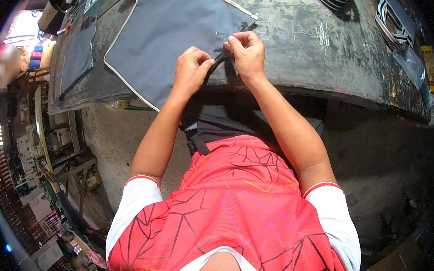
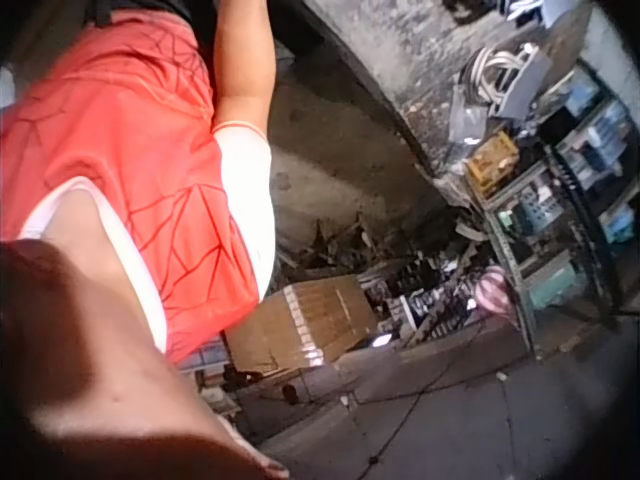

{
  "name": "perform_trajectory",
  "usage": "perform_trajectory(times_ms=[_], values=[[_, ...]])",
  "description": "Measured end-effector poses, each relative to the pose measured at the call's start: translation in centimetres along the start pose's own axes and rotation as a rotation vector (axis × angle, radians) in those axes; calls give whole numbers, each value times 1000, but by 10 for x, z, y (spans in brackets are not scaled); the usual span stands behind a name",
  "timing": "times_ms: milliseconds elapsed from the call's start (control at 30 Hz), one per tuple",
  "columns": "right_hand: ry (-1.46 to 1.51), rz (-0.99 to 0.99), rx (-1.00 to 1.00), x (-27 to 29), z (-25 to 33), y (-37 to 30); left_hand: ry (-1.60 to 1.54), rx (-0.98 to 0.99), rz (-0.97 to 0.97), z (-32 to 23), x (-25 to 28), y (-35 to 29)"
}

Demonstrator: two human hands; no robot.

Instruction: The recorder is assembling and inspecting small grey tote bags by checking the straps and attaching velcro strips.

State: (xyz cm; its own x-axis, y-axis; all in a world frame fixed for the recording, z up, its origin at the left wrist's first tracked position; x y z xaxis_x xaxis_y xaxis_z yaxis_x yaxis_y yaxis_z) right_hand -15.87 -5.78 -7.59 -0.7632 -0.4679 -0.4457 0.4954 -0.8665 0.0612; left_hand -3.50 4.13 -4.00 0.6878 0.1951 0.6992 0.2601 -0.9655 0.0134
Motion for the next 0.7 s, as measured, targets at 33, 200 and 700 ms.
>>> perform_trajectory(times_ms=[33, 200, 700], values=[[-13, 6, 7, 1, 0, 0, 2, 0, 2, 0, -1, 3], [-13, 18, 5, 1, 1, -1, 64, 71, -15, 4, 2, 6], [-7, 28, 14, 1, 2, -2, 235, -117, 103, -14, -3, 4]])
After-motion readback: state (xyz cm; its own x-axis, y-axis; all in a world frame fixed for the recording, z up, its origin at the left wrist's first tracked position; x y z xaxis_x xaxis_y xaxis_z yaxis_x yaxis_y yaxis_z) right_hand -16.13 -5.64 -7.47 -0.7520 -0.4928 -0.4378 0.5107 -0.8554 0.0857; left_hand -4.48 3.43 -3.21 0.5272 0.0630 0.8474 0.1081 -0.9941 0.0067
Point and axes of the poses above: each hand's wrist, its own y-axis towards the middle knuckle, its own x-axis out of the back of the hand, z = x × y, the point moved 3 cm from there along y, towards the middle knuckle, and after that the axes turned 12 degrees about z, right-handed, at the moved point
